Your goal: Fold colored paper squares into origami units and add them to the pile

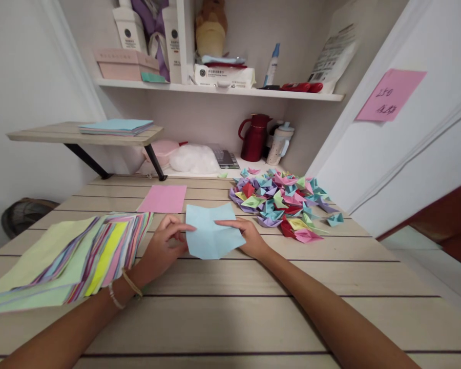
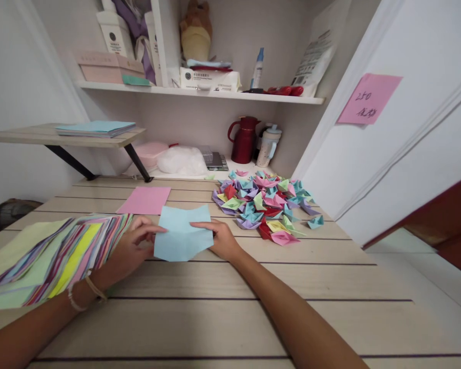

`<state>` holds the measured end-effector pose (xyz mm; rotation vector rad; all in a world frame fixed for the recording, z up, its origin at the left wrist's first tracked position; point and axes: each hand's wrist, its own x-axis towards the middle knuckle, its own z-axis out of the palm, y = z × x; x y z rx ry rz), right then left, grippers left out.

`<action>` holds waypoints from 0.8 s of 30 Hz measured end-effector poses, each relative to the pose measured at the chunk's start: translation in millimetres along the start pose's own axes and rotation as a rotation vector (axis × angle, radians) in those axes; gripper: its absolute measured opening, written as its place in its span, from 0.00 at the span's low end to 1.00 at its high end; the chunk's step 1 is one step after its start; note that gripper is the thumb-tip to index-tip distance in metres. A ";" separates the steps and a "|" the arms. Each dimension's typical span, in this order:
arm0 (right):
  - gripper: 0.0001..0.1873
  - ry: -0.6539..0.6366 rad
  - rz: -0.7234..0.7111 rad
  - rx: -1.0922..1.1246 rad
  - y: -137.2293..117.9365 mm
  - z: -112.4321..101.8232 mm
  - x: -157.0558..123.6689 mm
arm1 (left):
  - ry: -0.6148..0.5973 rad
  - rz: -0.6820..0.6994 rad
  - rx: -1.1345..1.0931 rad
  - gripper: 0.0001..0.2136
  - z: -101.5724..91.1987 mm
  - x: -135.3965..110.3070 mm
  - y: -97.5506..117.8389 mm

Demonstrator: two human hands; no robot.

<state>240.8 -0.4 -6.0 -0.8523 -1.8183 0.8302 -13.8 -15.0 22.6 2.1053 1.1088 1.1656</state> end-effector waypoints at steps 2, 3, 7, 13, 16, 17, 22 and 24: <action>0.19 -0.007 -0.009 0.016 -1.2 0.0 -0.4 | -0.124 -0.137 -0.139 0.16 2.7 0.0 -6.6; 0.21 -0.017 -0.005 0.023 -2.1 0.0 -0.6 | -0.189 -0.200 -0.226 0.18 3.9 0.2 -9.9; 0.19 -0.032 0.063 0.028 -5.7 2.3 -1.3 | -0.224 -0.248 -0.340 0.11 7.7 0.8 -17.8; 0.19 0.158 0.238 0.205 -9.4 23.1 -1.9 | -0.016 -0.308 -0.420 0.11 12.5 2.1 -11.2; 0.44 0.125 0.247 0.337 -11.3 31.1 -4.5 | 0.100 -0.338 -0.513 0.18 12.7 3.2 -7.2; 0.48 0.099 0.237 0.350 -11.8 31.6 -5.7 | 0.126 -0.350 -0.499 0.18 12.2 3.5 -6.7; 0.46 -0.071 0.112 0.070 -15.1 23.0 -8.3 | 0.190 -0.355 -0.433 0.15 8.6 3.3 -10.2; 0.40 -0.142 0.048 -0.104 -17.0 19.6 -7.7 | 0.174 -0.366 -0.452 0.14 7.8 3.1 -11.8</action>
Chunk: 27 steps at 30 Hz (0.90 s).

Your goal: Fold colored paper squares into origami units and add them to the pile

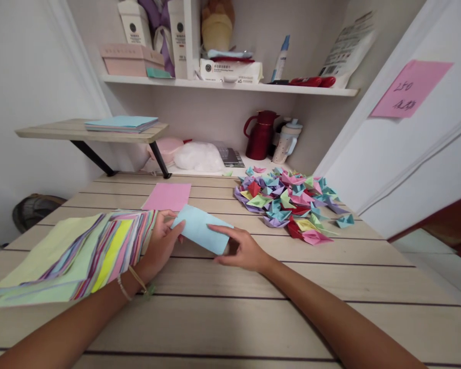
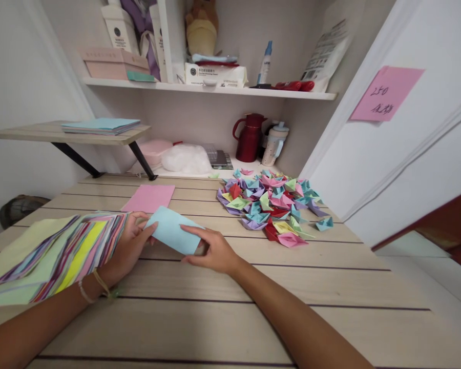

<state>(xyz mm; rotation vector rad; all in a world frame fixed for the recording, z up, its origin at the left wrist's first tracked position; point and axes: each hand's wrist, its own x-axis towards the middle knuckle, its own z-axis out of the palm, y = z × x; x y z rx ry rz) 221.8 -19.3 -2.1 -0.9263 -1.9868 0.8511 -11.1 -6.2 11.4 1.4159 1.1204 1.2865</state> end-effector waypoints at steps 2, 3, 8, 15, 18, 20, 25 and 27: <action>0.41 -0.039 -0.045 -0.103 -0.9 -1.4 0.5 | 0.000 -0.028 -0.003 0.14 -0.6 0.3 0.5; 0.42 -0.048 -0.057 -0.125 -0.9 -1.3 0.7 | 0.011 -0.033 -0.005 0.14 -0.7 0.3 1.4; 0.37 0.008 0.007 -0.091 2.5 2.5 1.4 | -0.054 0.001 -0.090 0.16 0.6 -0.5 3.9; 0.35 0.018 0.056 0.044 3.1 3.8 2.7 | -0.316 -0.016 0.031 0.17 4.1 -2.8 -10.7; 0.32 0.023 0.114 0.141 1.4 4.1 3.5 | -0.240 0.037 0.104 0.12 2.0 -2.5 -9.3; 0.22 0.094 0.109 0.192 1.3 4.2 4.4 | -0.199 0.067 0.171 0.09 0.9 -2.6 -7.5; 0.15 0.239 0.144 0.333 7.6 5.4 7.5 | -0.206 0.072 0.058 0.15 4.5 -5.9 -7.3; 0.23 0.221 0.189 0.403 10.3 6.3 8.0 | -0.193 0.057 -0.051 0.25 7.3 -7.1 -5.8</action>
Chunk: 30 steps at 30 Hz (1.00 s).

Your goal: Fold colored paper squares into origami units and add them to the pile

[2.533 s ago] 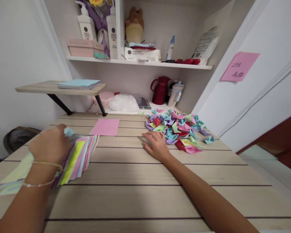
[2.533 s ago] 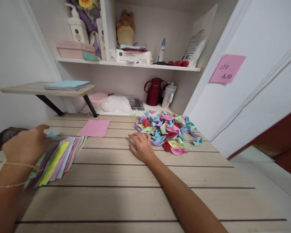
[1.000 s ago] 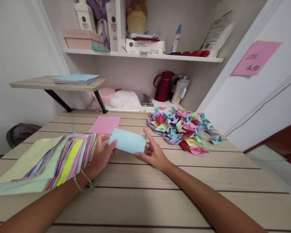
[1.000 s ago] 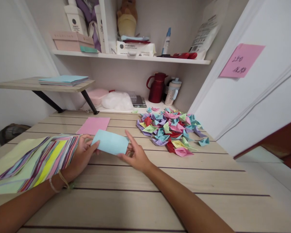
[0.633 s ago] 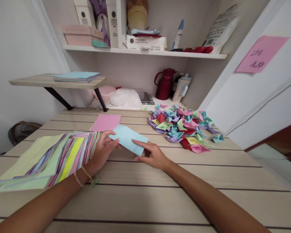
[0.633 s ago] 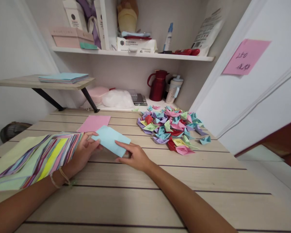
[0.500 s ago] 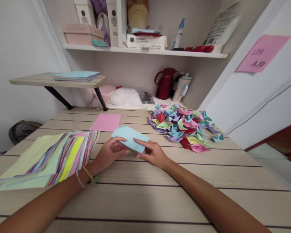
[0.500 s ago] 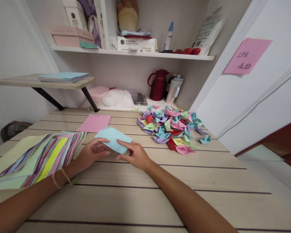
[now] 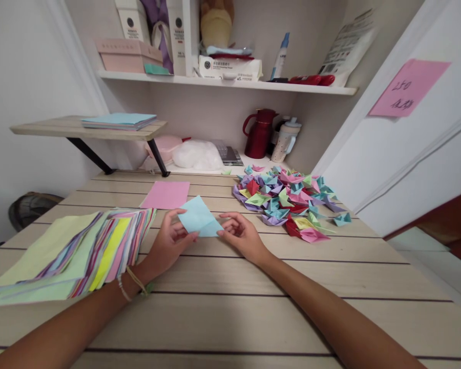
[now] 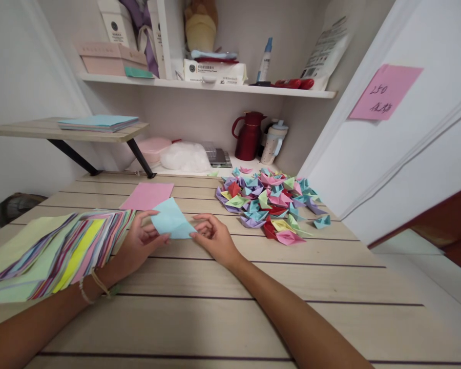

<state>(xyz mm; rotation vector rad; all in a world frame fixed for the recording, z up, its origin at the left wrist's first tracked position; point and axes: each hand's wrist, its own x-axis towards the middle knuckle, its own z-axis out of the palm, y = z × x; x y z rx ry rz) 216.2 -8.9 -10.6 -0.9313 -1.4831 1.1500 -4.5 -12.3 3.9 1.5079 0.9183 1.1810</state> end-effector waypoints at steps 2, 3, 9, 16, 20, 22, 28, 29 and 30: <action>0.24 -0.037 0.038 -0.010 1.5 0.0 -0.1 | 0.031 -0.002 -0.057 0.33 1.9 0.5 2.5; 0.21 -0.048 0.053 -0.043 1.8 -0.1 -0.4 | 0.043 -0.003 -0.073 0.35 2.1 1.0 3.7; 0.08 -0.032 -0.076 -0.212 -0.5 -3.0 -0.5 | -0.131 -0.117 0.025 0.10 -2.1 1.7 3.0; 0.25 -0.066 -0.173 -0.309 -4.7 -3.0 -1.1 | -0.104 -0.087 0.087 0.13 -1.0 -1.9 9.4; 0.37 -0.123 -0.155 -0.329 -1.8 -0.8 -4.1 | 0.033 -0.087 0.118 0.18 -3.2 -1.1 16.6; 0.37 -0.173 -0.172 -0.305 -1.3 -0.5 -5.3 | 0.080 -0.105 0.125 0.20 -3.7 -0.9 17.8; 0.32 -0.327 -0.334 -0.415 -7.9 -1.7 -4.9 | -0.023 -0.102 -0.005 0.27 1.3 -3.0 6.3; 0.31 -0.323 -0.347 -0.418 -9.2 -1.7 -4.6 | -0.059 -0.097 -0.027 0.29 2.9 -4.1 4.0; 0.29 -0.303 -0.353 -0.405 -10.2 -1.7 -4.2 | -0.092 -0.093 -0.039 0.30 4.5 -5.3 2.3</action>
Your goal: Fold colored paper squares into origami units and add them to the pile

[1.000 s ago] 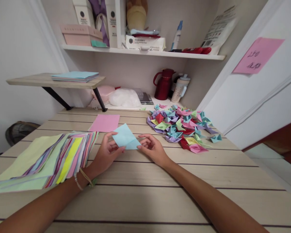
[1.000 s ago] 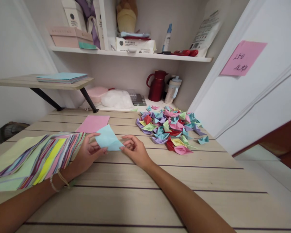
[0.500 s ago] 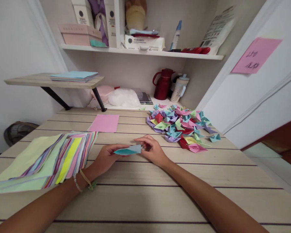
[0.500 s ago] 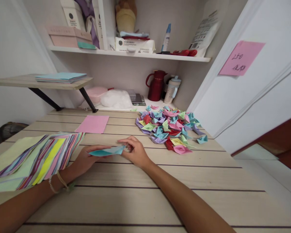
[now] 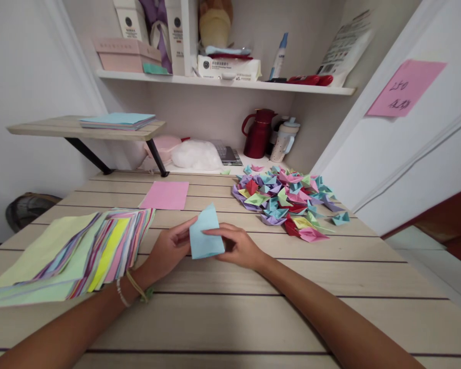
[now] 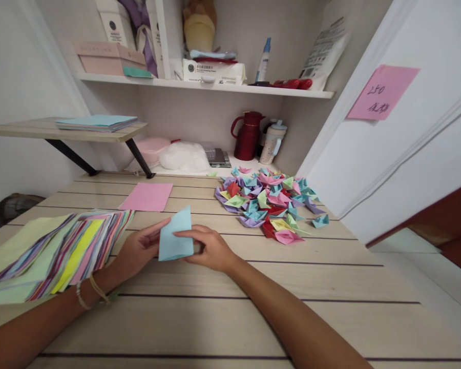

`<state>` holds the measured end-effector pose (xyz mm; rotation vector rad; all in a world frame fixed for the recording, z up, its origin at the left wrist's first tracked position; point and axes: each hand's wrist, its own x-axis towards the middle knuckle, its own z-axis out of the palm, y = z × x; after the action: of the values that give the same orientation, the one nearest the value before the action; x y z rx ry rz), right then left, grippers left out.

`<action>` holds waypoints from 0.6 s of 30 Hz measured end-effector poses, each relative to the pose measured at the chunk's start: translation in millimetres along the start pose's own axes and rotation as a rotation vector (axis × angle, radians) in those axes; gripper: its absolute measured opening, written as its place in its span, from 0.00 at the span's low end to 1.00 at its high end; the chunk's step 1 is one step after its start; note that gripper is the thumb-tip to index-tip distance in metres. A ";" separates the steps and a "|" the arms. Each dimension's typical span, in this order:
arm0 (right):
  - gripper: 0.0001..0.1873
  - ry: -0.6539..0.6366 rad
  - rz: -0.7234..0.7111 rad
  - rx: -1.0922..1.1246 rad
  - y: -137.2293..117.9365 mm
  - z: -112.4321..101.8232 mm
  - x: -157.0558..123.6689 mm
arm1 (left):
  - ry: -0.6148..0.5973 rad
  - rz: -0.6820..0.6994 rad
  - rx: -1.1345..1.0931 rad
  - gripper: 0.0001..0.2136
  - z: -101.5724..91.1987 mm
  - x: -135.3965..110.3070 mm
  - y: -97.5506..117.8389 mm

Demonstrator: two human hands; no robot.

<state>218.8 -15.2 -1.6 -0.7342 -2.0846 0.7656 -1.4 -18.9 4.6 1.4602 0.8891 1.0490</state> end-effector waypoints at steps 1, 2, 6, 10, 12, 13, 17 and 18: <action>0.26 0.036 0.006 0.018 -0.7 -0.4 0.4 | -0.025 0.001 0.000 0.30 1.4 -0.9 -1.2; 0.22 0.078 0.022 0.043 -1.4 -0.6 0.7 | -0.040 0.000 0.012 0.29 2.4 -1.8 -1.6; 0.12 0.199 0.120 0.136 -2.7 -0.2 0.8 | 0.012 0.028 0.164 0.19 1.0 -1.8 1.2; 0.10 0.276 0.235 0.270 0.4 3.1 0.6 | 0.141 0.087 0.265 0.09 -3.6 1.8 2.3; 0.15 0.292 0.292 0.391 3.2 5.5 0.9 | 0.138 0.065 0.204 0.10 -3.9 2.7 1.5; 0.20 0.293 0.315 0.449 4.5 6.5 1.1 | 0.117 0.046 0.152 0.12 -3.5 2.9 1.2; 0.27 0.244 0.396 0.546 7.3 7.9 2.6 | 0.057 -0.025 0.003 0.21 -1.1 3.0 0.1; 0.23 0.214 0.418 0.530 7.1 7.5 2.9 | 0.047 -0.046 -0.005 0.23 -0.9 3.3 -0.6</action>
<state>212.9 -10.5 -9.2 -0.9063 -1.4519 1.3379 -1.2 -15.5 4.5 1.4099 0.9483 1.0544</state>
